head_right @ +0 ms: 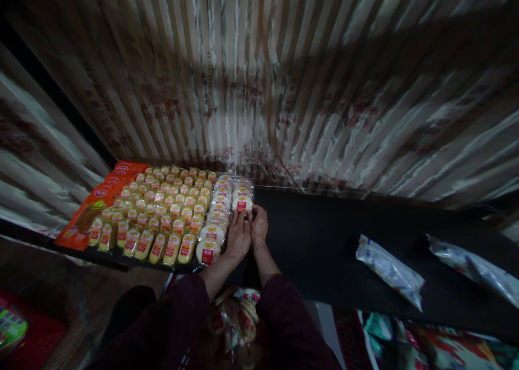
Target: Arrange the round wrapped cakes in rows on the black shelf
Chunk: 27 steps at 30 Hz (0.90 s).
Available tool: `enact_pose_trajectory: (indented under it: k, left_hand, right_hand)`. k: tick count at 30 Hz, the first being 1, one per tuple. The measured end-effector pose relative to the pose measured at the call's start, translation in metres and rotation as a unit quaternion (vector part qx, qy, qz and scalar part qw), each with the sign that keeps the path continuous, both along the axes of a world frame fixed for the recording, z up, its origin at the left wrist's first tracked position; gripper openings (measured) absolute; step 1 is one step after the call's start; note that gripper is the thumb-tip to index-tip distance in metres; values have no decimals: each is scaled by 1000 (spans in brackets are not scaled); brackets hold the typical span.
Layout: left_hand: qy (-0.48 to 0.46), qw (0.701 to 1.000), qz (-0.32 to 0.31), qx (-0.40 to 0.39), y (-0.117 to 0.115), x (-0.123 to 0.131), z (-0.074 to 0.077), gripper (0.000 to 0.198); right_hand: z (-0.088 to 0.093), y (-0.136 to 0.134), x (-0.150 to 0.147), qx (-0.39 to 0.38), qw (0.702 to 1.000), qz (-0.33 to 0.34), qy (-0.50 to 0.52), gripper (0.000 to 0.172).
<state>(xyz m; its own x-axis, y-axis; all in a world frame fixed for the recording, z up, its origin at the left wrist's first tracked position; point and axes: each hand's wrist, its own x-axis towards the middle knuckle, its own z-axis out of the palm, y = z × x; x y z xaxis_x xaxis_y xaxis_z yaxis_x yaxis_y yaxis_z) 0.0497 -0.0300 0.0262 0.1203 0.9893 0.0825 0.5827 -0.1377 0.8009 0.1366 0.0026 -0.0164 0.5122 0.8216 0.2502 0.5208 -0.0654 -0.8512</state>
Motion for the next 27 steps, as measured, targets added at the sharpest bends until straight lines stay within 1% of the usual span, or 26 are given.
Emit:
enact_pose_trajectory:
  k: [4,8,11,14,19,23,27]
  left_hand:
    - [3,1000,4,-9,0,0,-1,48]
    - [-8,1000,9,-9,3,0,-3,48]
    - [-14,1000,9,-11,5,2,-3,47]
    - [1,1000,2,-18,6,2,-2,49]
    - [9,1000,-8,-15,5,2,0,49]
    - [1,1000,-10,-20,6,2,-4,50]
    - [-1,1000,-12,-5,6,2,-8,49]
  right_hand:
    - [-2,2,1,-10,999,-8,-45,35]
    - [-2,2,1,-4,998,-6,-55,37]
    - [0,1,0,-18,997,-11,-81,39]
    - [1,1,0,-30,994,-7,-109,40]
    - [-1,1,3,-3,991,20,-131,40]
    - [-4,1,4,-2,987,29,-159,39]
    - [-7,3,5,-12,986,27,-165,41]
